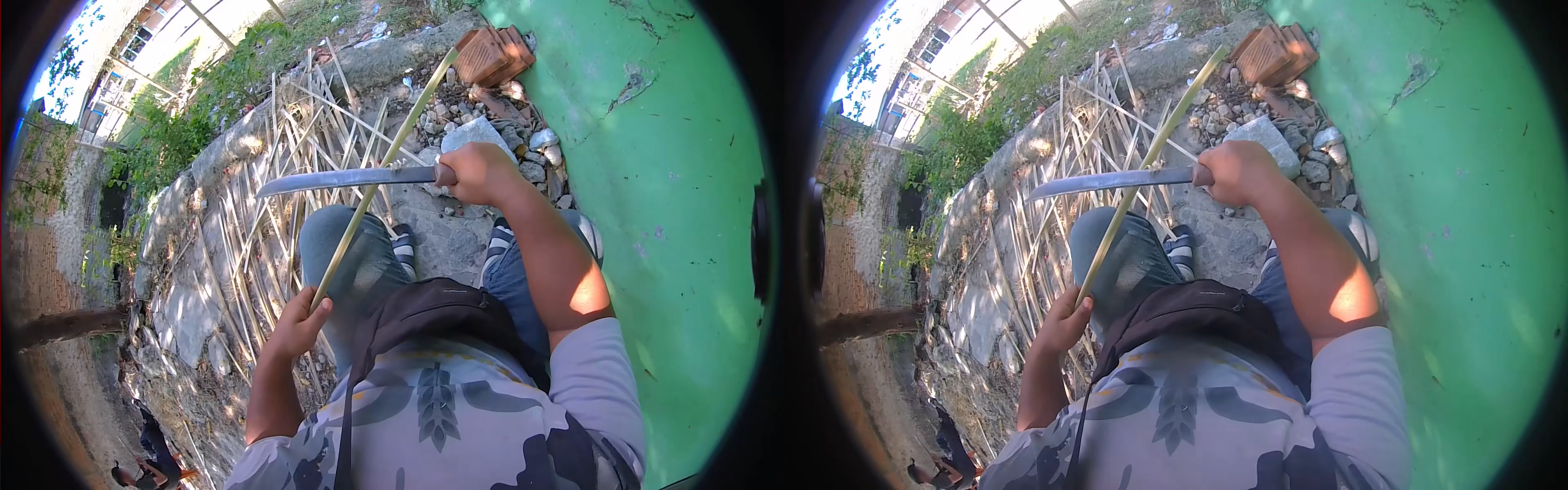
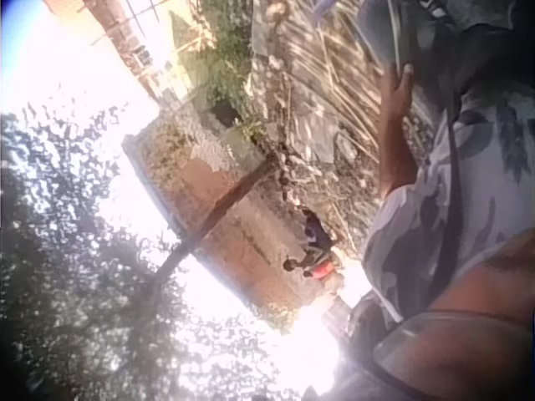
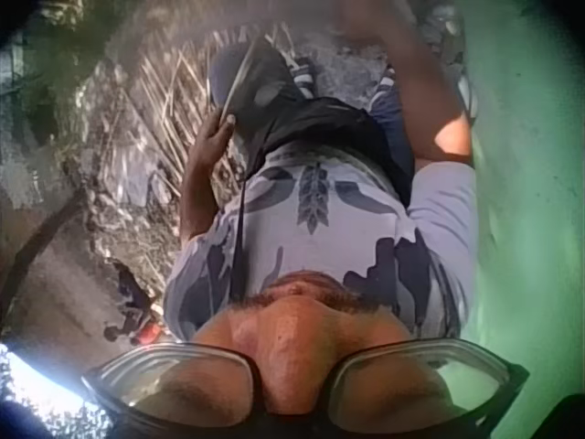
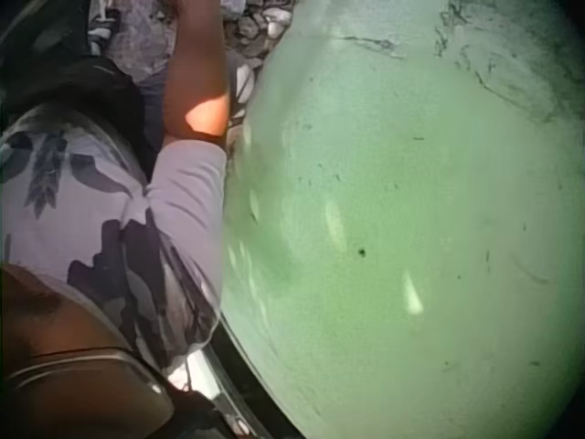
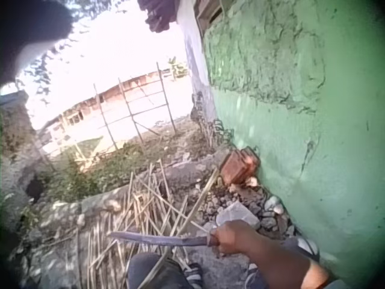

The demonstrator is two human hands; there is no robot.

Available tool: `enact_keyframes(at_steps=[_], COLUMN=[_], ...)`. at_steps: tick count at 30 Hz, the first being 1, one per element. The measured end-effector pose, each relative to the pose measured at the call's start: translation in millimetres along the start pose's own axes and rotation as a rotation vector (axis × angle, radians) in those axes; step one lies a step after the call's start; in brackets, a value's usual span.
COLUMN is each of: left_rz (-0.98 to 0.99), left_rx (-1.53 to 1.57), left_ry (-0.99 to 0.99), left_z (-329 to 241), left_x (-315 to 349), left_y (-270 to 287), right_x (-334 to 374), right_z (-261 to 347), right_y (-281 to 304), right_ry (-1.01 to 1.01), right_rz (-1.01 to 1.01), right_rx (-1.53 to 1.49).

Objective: The person shaves bamboo sticks using a machete while holding them by hand.

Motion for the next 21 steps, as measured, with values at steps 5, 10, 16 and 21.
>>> enact_keyframes(at_steps=[5, 10, 16, 21], left_rz=[0.015, -0.111, -0.288, -0.328], left_rx=[0.113, -0.055, -0.205, -0.258], left_ry=[-0.033, -0.062, -0.064, -0.059], left_z=[31, 39, 22, 14], left_x=[1, -2, 5, 6], left_y=[-7, -3, 0, -6], right_x=[12, 7, -1, -3], right_z=[-35, -5, -18, -18], right_y=[14, 2, -12, -10], right_ry=[-0.161, -0.056, -0.089, -0.102], right_rz=[-0.151, -0.082, 0.024, -0.140], right_rx=[-0.116, -0.092, -0.050, -0.267])
Point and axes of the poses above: each hand's wrist, its own x-axis away from the middle knuckle, its own y-axis out of the back of the hand, z = x × y, the point moved 8 cm from there along -x, towards the middle knuckle, and after that the axes turned 9 degrees about y, right-handed, at the moved point
